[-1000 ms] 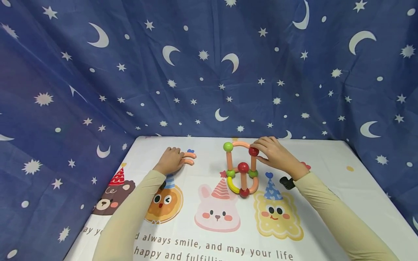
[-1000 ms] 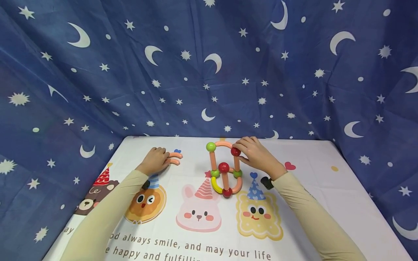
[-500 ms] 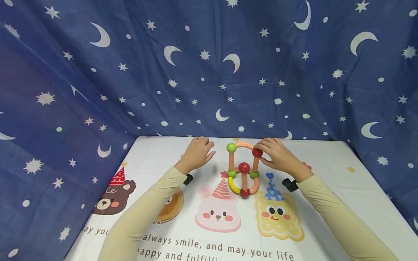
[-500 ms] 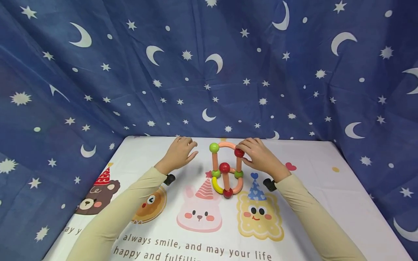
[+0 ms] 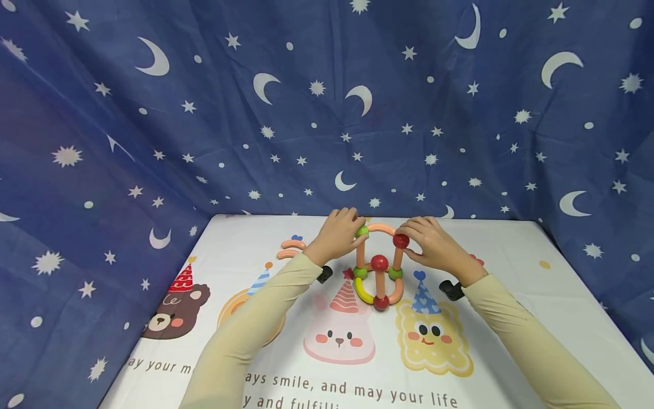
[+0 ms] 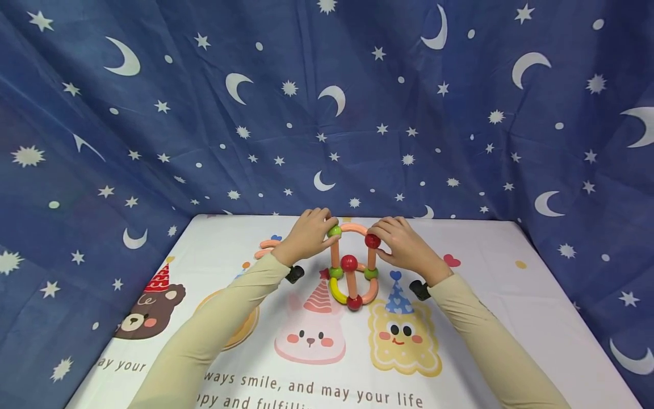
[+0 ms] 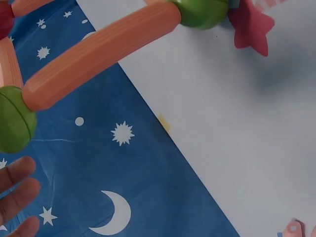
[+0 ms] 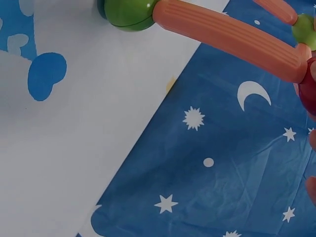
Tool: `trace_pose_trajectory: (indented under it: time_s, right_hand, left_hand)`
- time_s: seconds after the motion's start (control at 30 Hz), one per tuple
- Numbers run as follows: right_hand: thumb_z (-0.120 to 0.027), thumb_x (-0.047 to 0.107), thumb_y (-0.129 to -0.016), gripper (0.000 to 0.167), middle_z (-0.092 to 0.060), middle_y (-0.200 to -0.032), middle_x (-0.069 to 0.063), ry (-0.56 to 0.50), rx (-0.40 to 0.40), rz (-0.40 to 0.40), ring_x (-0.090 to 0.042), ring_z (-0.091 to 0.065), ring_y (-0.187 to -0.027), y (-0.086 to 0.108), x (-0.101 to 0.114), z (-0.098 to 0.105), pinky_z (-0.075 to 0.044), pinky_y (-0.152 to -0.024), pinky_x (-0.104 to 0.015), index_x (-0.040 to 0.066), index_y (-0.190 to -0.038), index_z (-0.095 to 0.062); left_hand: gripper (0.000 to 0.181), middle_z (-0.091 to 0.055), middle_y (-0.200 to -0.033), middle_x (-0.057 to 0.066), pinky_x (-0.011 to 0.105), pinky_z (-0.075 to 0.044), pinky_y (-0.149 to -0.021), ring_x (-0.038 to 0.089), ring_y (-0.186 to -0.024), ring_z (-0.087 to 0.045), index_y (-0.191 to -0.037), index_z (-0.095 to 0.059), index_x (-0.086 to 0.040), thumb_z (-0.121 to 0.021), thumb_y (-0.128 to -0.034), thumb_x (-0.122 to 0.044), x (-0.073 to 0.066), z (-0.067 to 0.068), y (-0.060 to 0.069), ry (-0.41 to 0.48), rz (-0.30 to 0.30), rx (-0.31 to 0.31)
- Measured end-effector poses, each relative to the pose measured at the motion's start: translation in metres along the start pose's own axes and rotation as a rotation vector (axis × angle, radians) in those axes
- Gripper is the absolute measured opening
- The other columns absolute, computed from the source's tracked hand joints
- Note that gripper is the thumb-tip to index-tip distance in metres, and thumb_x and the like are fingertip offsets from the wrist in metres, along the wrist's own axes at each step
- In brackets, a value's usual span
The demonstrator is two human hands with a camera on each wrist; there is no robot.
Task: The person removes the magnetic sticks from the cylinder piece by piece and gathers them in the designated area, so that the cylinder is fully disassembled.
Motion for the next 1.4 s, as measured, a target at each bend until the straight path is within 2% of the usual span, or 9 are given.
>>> trace_pose_trajectory:
  time_s: [0.33,0.53,0.7,0.83,0.97,1.13,1.27,1.4]
  right_hand:
    - [-0.079,0.008,-0.067,0.044,-0.064,-0.103,-0.007,-0.019,-0.005,-0.027,-0.027,-0.054,-0.102,0.003,-0.006,-0.001,-0.041,-0.085,-0.047,0.007,-0.107,-0.062]
    - [-0.079,0.022,-0.07,0.043,-0.064,-0.1,-0.008,0.01,-0.003,-0.06,-0.027,-0.053,-0.101,0.0,-0.007,-0.002,-0.039,-0.083,-0.047,0.008,-0.107,-0.062]
    - [-0.078,0.025,-0.073,0.038,-0.065,-0.098,-0.009,0.029,0.014,-0.089,-0.028,-0.054,-0.1,-0.002,-0.006,-0.003,-0.04,-0.085,-0.048,0.008,-0.104,-0.063]
    - [-0.077,0.023,-0.074,0.036,-0.066,-0.099,-0.01,0.024,0.033,-0.092,-0.029,-0.054,-0.101,-0.004,-0.004,-0.002,-0.039,-0.087,-0.048,0.007,-0.104,-0.065]
    - [-0.077,0.023,-0.074,0.036,-0.066,-0.1,-0.01,0.029,0.04,-0.09,-0.029,-0.054,-0.101,-0.004,-0.004,-0.003,-0.039,-0.087,-0.049,0.007,-0.104,-0.065]
    - [-0.078,0.022,-0.073,0.036,-0.066,-0.099,-0.01,0.024,0.03,-0.091,-0.029,-0.054,-0.101,-0.003,-0.006,-0.003,-0.039,-0.087,-0.048,0.007,-0.103,-0.066]
    - [-0.078,0.021,-0.074,0.036,-0.067,-0.099,-0.01,0.018,0.028,-0.094,-0.029,-0.054,-0.102,-0.003,-0.007,-0.003,-0.039,-0.087,-0.048,0.007,-0.104,-0.066]
    - [-0.077,0.022,-0.074,0.036,-0.067,-0.1,-0.009,0.012,0.035,-0.09,-0.028,-0.054,-0.102,-0.002,-0.007,-0.003,-0.04,-0.087,-0.048,0.007,-0.104,-0.066]
  left_hand:
    - [0.036,-0.056,-0.098,0.002,0.035,-0.043,-0.087,0.017,-0.09,-0.054,-0.111,-0.058,-0.016,-0.051,-0.0927,-0.046,-0.008,0.003,0.008,0.0,-0.033,-0.047]
    - [0.036,-0.056,-0.1,0.002,0.035,-0.042,-0.088,0.017,-0.092,-0.053,-0.109,-0.061,-0.017,-0.052,-0.0918,-0.046,-0.009,0.005,0.001,-0.002,-0.025,-0.045]
    - [0.039,-0.058,-0.102,0.002,0.035,-0.043,-0.089,0.019,-0.096,-0.054,-0.108,-0.063,-0.017,-0.048,-0.0923,-0.05,-0.014,0.004,-0.013,-0.054,-0.029,-0.009]
    - [0.042,-0.059,-0.106,0.003,0.035,-0.044,-0.089,0.019,-0.1,-0.054,-0.11,-0.062,-0.016,-0.047,-0.0928,-0.051,-0.02,-0.004,-0.022,-0.107,-0.032,0.052]
    - [0.036,-0.059,-0.105,0.002,0.034,-0.043,-0.087,0.019,-0.099,-0.054,-0.108,-0.062,-0.015,-0.042,-0.0968,-0.043,-0.022,-0.011,-0.026,-0.124,-0.021,0.079]
    - [0.029,-0.056,-0.098,0.002,0.032,-0.041,-0.083,0.018,-0.093,-0.051,-0.099,-0.06,-0.013,-0.037,-0.0994,-0.032,-0.022,-0.014,-0.028,-0.152,-0.025,0.026]
    - [0.028,-0.056,-0.097,0.002,0.031,-0.042,-0.081,0.017,-0.09,-0.05,-0.096,-0.058,-0.012,-0.037,-0.0995,-0.03,-0.025,-0.019,-0.025,-0.171,-0.061,-0.014]
    - [0.026,-0.056,-0.095,0.002,0.031,-0.043,-0.082,0.017,-0.089,-0.052,-0.095,-0.058,-0.012,-0.039,-0.0989,-0.03,-0.027,-0.024,-0.021,-0.176,-0.062,-0.058]
Point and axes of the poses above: each hand's wrist, its own y-axis away from the middle knuckle, its own z-axis out of the back of the hand, x = y × z, the point moved 5 cm from there along -y, towards the middle knuckle
